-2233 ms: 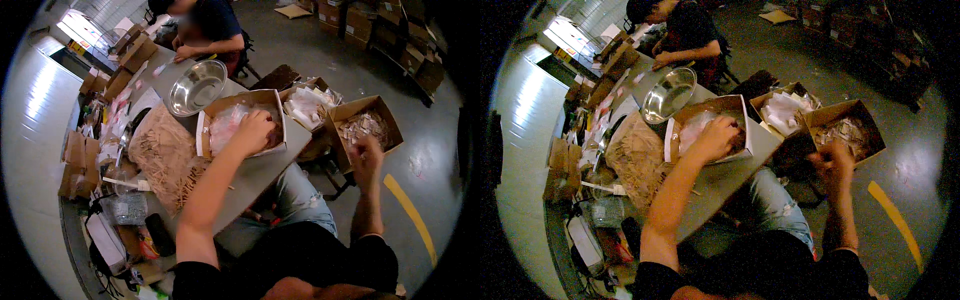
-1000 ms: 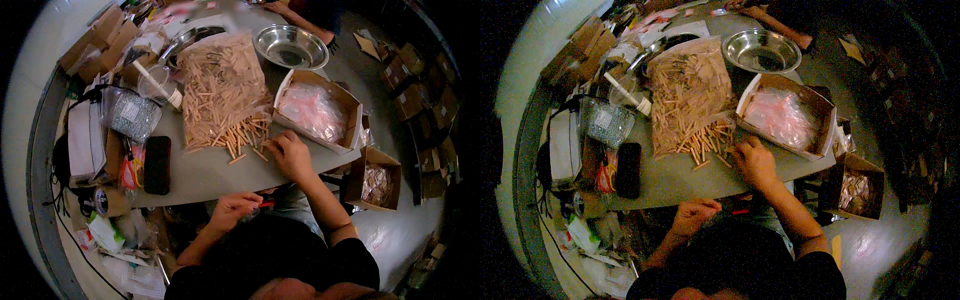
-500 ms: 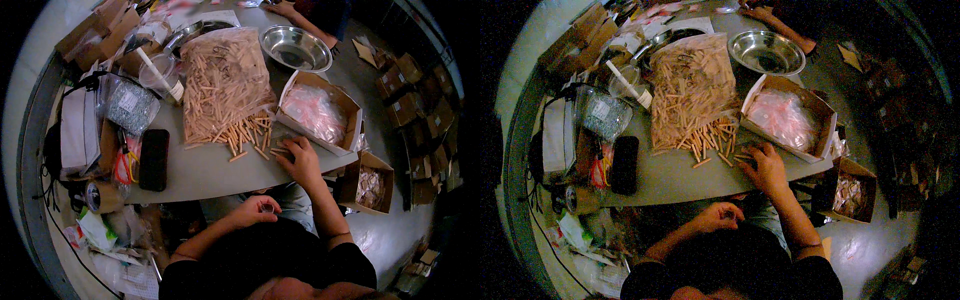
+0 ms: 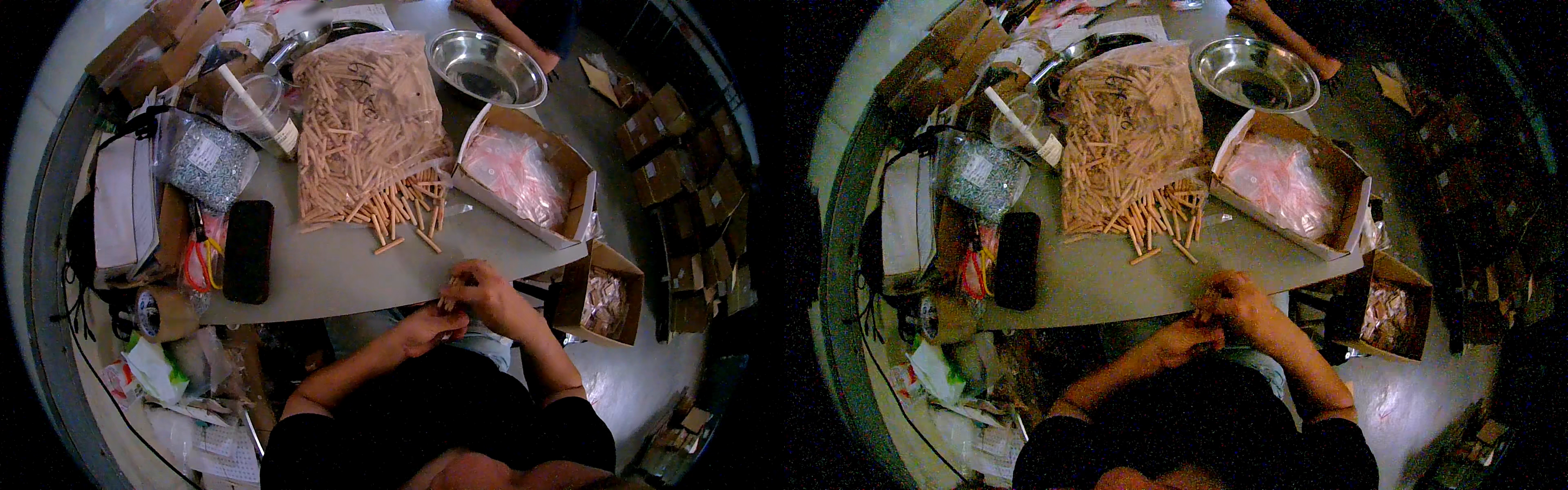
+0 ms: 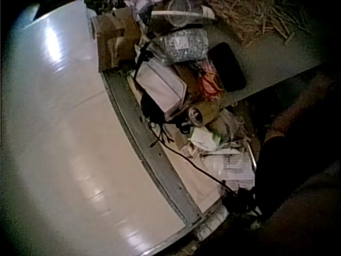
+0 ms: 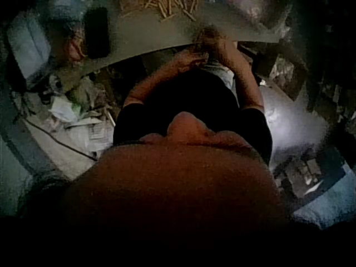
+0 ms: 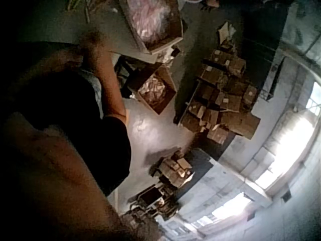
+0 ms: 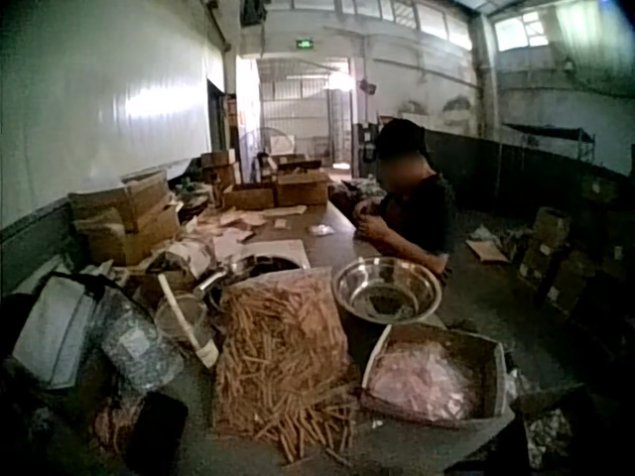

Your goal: The person sits at a table and repeatedly picks up small wooden sticks, inserts them into small plastic bags, and places the filled bags into a cardboard box. The person handles the sticks and bags by hand throughout the process.

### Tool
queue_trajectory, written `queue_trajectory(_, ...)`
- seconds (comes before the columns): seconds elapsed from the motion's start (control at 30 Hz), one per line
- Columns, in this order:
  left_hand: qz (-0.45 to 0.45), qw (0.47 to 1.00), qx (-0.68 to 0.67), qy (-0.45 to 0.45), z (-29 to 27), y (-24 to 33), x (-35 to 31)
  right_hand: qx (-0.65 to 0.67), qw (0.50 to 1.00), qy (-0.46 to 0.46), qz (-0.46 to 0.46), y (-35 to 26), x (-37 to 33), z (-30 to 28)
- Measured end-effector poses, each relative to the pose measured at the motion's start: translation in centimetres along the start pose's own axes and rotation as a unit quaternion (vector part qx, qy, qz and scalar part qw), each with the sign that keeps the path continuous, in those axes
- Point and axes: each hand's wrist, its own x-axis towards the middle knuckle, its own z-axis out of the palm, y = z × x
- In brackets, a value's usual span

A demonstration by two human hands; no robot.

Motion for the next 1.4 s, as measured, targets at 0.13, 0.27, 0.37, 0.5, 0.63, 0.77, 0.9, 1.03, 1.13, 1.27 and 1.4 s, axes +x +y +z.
queue_trajectory(0.13, 0.002, 1.0, 0.026, -0.007, 1.3, 1.4, -1.3, 0.045, 0.998, -0.019, -0.044, -0.1, -1.0, 0.7)
queue_trajectory(0.27, 0.024, 0.991, 0.127, 0.026, 1.9, 2.0, -1.7, 0.084, 0.995, -0.034, -0.038, 0.3, -1.2, 0.4)
queue_trajectory(0.37, 0.062, 0.979, 0.192, 0.023, 1.6, 2.0, -1.7, 0.1, 0.994, -0.029, -0.027, 0.2, -1.1, -0.1)
queue_trajectory(0.5, 0.073, 0.949, 0.304, -0.041, 1.4, 3.0, -2.6, 0.112, 0.992, -0.013, -0.056, 0.3, -1.1, -0.6)
queue_trajectory(0.63, 0.084, 0.961, 0.245, -0.096, 2.1, 3.5, -3.4, 0.161, 0.986, -0.031, -0.041, -0.5, -1.4, -1.7)
queue_trajectory(0.77, 0.098, 0.954, 0.261, -0.11, 2.3, 4.0, -3.5, 0.109, 0.989, -0.037, -0.088, -1.2, -1.5, -2.1)
queue_trajectory(0.9, 0.111, 0.925, 0.349, -0.098, 2.6, 4.1, -3.3, 0.096, 0.988, -0.012, -0.118, -2.0, -1.9, -1.9)
queue_trajectory(1.03, 0.05, 0.931, 0.347, -0.102, 2.7, 4.9, -3.0, 0.118, 0.989, -0.013, -0.092, -1.2, -2.2, -2.4)
queue_trajectory(1.13, 0.043, 0.969, 0.228, -0.087, 4.2, 5.5, -3.2, 0.09, 0.987, -0.001, -0.129, -1.4, -2.2, -3.1)
queue_trajectory(1.27, 0.097, 0.952, 0.268, -0.112, 4.2, 5.6, -2.4, 0.092, 0.986, 0.057, -0.125, -1.7, -2.3, -2.7)
queue_trajectory(1.4, 0.197, 0.909, 0.365, -0.048, 5.6, 6.0, -2.8, 0.086, 0.981, 0.116, -0.134, -1.5, -2.9, -3.3)
